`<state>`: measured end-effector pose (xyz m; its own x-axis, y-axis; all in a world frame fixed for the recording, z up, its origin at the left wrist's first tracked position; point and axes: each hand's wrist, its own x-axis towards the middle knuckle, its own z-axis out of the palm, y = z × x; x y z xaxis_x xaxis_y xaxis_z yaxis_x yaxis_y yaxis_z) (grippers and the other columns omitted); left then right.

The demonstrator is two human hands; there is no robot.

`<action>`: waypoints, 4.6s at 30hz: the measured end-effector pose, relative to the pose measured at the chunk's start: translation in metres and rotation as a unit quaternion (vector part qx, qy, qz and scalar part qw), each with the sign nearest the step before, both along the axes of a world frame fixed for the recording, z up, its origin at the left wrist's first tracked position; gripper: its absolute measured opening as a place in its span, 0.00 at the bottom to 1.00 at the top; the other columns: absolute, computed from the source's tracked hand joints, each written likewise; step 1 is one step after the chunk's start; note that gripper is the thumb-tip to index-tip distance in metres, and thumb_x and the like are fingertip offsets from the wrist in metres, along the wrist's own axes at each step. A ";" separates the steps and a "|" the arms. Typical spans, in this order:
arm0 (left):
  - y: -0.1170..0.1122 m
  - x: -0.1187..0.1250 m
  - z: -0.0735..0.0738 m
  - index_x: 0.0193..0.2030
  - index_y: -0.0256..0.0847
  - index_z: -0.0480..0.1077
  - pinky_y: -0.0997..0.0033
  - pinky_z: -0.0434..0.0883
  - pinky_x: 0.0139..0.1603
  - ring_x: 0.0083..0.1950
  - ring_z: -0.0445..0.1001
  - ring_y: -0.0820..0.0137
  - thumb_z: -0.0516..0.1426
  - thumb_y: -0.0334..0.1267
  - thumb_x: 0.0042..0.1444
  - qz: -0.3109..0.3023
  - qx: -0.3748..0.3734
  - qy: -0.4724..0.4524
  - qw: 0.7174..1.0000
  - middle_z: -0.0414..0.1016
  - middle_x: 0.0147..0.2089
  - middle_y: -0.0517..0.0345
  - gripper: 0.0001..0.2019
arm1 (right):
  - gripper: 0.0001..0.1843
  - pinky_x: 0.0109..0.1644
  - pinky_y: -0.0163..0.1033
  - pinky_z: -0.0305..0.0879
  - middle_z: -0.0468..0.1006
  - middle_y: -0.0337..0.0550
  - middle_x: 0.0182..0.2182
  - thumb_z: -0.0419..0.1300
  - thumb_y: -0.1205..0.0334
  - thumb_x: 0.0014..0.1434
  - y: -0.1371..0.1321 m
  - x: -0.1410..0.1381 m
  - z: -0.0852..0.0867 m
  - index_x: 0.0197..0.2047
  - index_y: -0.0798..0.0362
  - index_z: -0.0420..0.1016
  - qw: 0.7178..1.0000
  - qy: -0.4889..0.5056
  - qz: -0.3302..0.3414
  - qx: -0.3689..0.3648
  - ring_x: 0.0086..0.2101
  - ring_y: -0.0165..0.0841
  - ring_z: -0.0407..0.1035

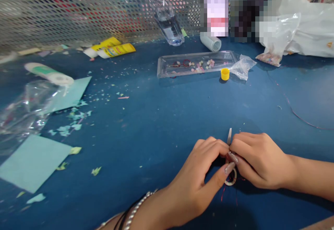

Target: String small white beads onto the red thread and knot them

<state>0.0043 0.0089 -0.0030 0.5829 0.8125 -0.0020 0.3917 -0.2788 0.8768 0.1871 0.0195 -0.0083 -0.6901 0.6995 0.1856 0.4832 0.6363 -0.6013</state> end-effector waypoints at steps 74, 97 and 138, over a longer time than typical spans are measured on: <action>0.009 -0.001 -0.003 0.32 0.42 0.69 0.75 0.65 0.37 0.35 0.65 0.73 0.52 0.33 0.58 0.175 -0.129 -0.146 0.965 0.66 0.34 0.61 0.06 | 0.05 0.30 0.31 0.57 0.68 0.34 0.26 0.53 0.63 0.60 -0.008 -0.005 0.006 0.34 0.52 0.59 0.968 0.103 -0.096 -0.209 0.25 0.25 0.60; 0.007 -0.003 -0.001 0.34 0.44 0.72 0.74 0.63 0.34 0.33 0.63 0.73 0.56 0.39 0.56 0.151 -0.129 -0.156 0.968 0.65 0.33 0.60 0.05 | 0.14 0.33 0.36 0.53 0.67 0.39 0.23 0.41 0.66 0.64 -0.005 -0.004 0.004 0.28 0.54 0.59 0.989 0.040 -0.013 -0.143 0.25 0.29 0.57; 0.012 -0.004 0.001 0.27 0.40 0.61 0.70 0.58 0.34 0.32 0.59 0.71 0.45 0.52 0.61 0.068 -0.148 -0.142 0.976 0.58 0.30 0.60 0.20 | 0.14 0.33 0.35 0.52 0.64 0.36 0.22 0.43 0.66 0.65 -0.004 -0.003 0.004 0.26 0.53 0.56 0.984 0.068 -0.013 -0.161 0.25 0.27 0.56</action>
<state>0.0005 0.0213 -0.0021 0.4813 0.8706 -0.1019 0.1367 0.0403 0.9898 0.1837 0.0156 -0.0042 -0.6558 0.7539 0.0404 0.3974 0.3901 -0.8306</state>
